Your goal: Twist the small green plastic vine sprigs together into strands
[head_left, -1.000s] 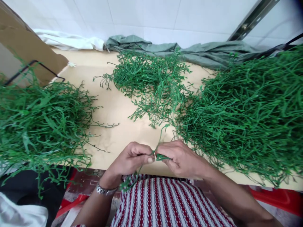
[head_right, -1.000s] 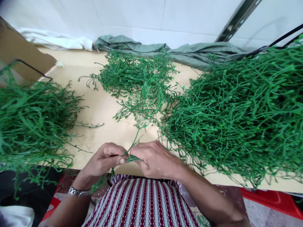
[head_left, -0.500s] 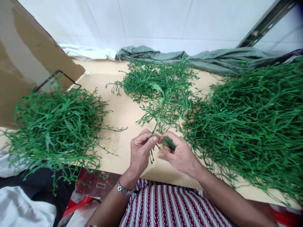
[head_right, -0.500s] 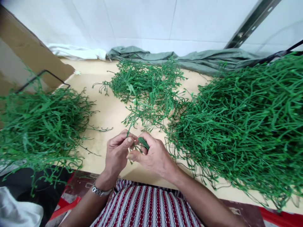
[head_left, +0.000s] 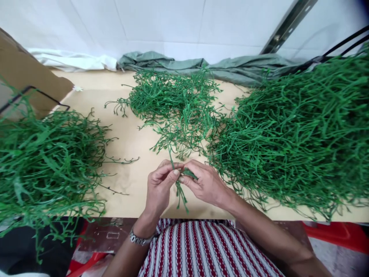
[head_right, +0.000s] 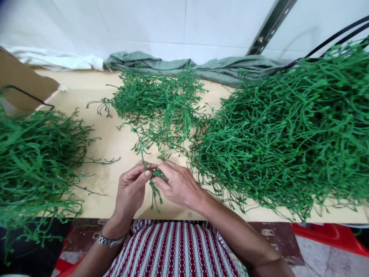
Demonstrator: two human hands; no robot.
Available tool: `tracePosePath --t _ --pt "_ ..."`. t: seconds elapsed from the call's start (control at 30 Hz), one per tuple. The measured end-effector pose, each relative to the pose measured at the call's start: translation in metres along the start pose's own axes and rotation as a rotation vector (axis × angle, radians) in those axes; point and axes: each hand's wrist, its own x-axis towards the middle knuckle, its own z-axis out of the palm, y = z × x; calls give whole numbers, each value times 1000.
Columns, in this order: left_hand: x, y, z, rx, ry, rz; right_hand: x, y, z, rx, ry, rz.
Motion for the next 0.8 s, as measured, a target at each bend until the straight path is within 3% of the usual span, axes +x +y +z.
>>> tracePosePath --t 0.27,0.43,0.6,0.8 --pt "-3 -3 -5 40 -71 -52 -1 4 3 439 -33 208" --pt "-4 -4 -5 60 -93 -32 -3 8 8 543 15 215" --pt "-5 -3 -3 80 -95 -55 -5 5 5 545 42 277" --pt "-5 -3 1 -14 -77 -10 -7 2 2 367 61 200"
